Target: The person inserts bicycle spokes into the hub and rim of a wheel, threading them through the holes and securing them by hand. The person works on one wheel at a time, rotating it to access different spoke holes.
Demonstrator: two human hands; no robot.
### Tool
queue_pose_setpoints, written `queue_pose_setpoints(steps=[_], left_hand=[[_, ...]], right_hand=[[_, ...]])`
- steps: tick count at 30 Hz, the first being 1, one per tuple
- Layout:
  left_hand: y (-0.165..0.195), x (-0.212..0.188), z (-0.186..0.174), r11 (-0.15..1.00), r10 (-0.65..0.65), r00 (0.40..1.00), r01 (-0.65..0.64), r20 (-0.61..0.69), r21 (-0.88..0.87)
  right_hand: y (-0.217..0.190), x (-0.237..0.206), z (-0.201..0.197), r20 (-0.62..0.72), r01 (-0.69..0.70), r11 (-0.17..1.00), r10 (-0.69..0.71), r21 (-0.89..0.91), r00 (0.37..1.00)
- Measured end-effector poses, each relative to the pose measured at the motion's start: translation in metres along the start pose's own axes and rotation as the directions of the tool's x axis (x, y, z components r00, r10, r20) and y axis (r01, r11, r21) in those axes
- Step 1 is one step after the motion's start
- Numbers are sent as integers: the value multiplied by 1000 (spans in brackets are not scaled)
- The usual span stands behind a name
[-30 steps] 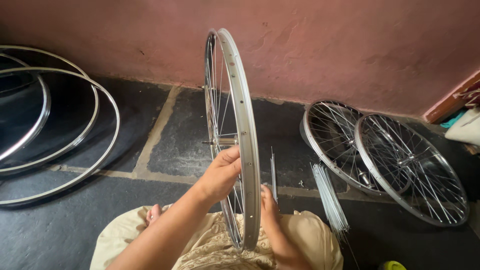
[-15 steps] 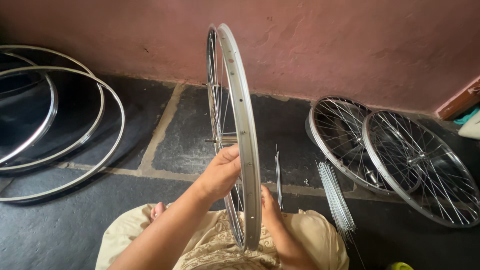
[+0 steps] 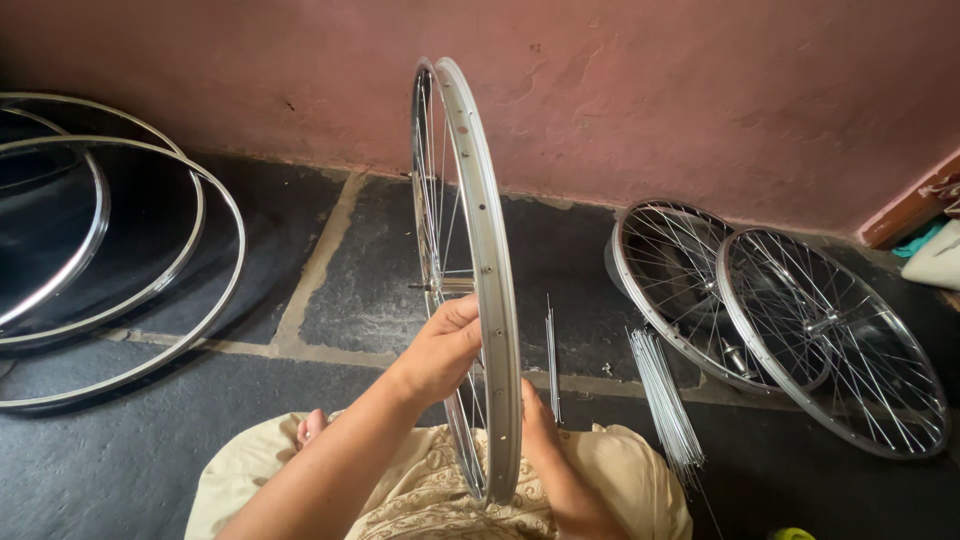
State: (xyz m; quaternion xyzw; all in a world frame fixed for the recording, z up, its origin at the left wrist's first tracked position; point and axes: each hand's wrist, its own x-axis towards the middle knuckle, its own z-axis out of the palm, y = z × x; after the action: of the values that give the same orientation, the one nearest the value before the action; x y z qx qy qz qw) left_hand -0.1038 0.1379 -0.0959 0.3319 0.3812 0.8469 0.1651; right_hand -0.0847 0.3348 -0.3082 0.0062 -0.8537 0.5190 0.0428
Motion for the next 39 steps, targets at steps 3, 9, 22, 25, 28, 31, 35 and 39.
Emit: queue_pose_setpoints(steps=[3,9,22,25,28,31,35,39], left_hand=[[2,2,4,1000,-2,995,1,-95,-7],[-3,1,3,995,19,999,-15,-41,98],[-3,-3,7,1000,-3,999,4,-37,25],[-2,-7,9,999,-31,999,31,-29,-13],[1,-8,11,1000,-16,1000,16,-25,-23],[3,-8,12,999,26,999,-26,-34,-20],[1,-9,13,998,18,999,-16,-42,53],[1,-12,11,1000,-3,1000,4,-6,25]], right_hand=[[-2,-1,-1,15,-31,999,31,12,999],[-2,-3,-3,0,0,1000,0,-15,1000],[-6,-9,-5,-3,32,999,-32,-2,999],[-6,-12,-4,28,-56,997,55,56,998],[-5,-13,-3,6,-14,1000,14,-4,1000],[-3,-14,-2,7,-35,999,36,-30,999],[-2,-14,-1,2,-27,999,27,-19,1000],[-4,-15,-1,-11,51,999,-52,-8,999]])
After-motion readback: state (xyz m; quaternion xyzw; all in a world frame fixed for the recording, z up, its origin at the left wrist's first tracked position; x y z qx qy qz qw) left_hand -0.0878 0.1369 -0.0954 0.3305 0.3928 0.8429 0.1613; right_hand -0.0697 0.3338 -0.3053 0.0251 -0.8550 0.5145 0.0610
